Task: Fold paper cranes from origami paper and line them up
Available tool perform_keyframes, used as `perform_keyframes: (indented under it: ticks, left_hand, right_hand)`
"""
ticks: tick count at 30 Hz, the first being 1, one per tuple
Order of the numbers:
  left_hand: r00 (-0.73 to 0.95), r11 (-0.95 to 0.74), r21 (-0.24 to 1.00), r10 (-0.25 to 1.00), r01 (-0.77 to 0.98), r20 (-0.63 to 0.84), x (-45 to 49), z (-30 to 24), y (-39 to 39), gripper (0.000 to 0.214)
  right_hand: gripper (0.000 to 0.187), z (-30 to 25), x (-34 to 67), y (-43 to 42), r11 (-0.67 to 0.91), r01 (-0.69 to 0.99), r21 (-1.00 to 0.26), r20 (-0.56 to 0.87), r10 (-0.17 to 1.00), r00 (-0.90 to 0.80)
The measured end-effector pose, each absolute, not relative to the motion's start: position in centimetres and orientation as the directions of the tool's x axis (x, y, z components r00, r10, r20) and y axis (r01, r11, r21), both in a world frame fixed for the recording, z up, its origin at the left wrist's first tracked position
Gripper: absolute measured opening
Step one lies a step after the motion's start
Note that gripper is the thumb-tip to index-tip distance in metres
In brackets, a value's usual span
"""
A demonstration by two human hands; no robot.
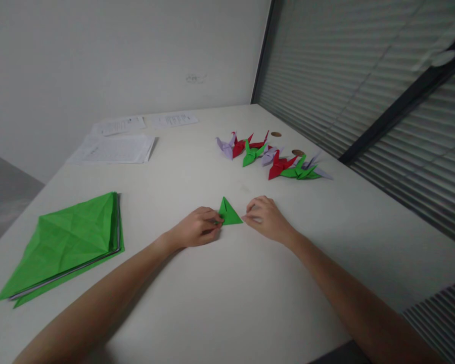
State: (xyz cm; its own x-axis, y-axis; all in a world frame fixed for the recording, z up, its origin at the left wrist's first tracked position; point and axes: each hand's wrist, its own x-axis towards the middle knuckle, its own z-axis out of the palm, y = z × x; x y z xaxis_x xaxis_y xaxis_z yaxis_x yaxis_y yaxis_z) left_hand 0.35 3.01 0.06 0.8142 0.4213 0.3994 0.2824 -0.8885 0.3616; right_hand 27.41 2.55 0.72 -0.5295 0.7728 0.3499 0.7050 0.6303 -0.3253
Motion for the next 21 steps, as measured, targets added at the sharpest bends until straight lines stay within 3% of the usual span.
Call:
perform_keyframes:
  ticks: [2, 5, 9, 13, 16, 19, 21]
  left_hand:
    - [0.827, -0.906, 0.298, 0.404, 0.302, 0.390, 0.5, 0.1, 2.6, 0.023]
    - [0.833, -0.921, 0.250, 0.380, 0.300, 0.402, 0.5, 0.3, 2.2, 0.028]
    - [0.762, -0.894, 0.295, 0.443, 0.337, 0.473, 0.5, 0.6, 2.2, 0.043]
    - [0.790, -0.890, 0.265, 0.452, 0.371, 0.413, 0.7, 0.7, 2.3, 0.030]
    - [0.816, -0.887, 0.189, 0.461, 0.421, 0.348, 0.9, 0.8, 2.2, 0.027]
    - [0.803, -0.871, 0.141, 0.489, 0.471, 0.340, 0.9, 1.1, 2.0, 0.027]
    - [0.799, -0.870, 0.120, 0.487, 0.478, 0.351, 1.0, 1.3, 1.8, 0.027]
  right_hand:
    - [0.017, 0.3, 27.0, 2.5, 0.628, 0.698, -0.344, 0.387, 0.772, -0.504]
    - [0.035, -0.1, 26.2, 2.2, 0.663, 0.647, -0.376, 0.350, 0.748, -0.564]
    - [0.027, -0.5, 25.9, 2.1, 0.677, 0.606, -0.419, 0.315, 0.734, -0.602]
    - [0.025, -0.3, 26.2, 2.2, 0.727, 0.484, -0.487, 0.355, 0.671, -0.651]
    - [0.023, 0.4, 26.5, 2.1, 0.737, 0.493, -0.463, 0.332, 0.660, -0.674]
    - [0.004, 0.9, 26.6, 1.9, 0.711, 0.580, -0.398, 0.302, 0.698, -0.649]
    - [0.012, 0.8, 26.6, 2.0, 0.690, 0.636, -0.345, 0.308, 0.723, -0.618]
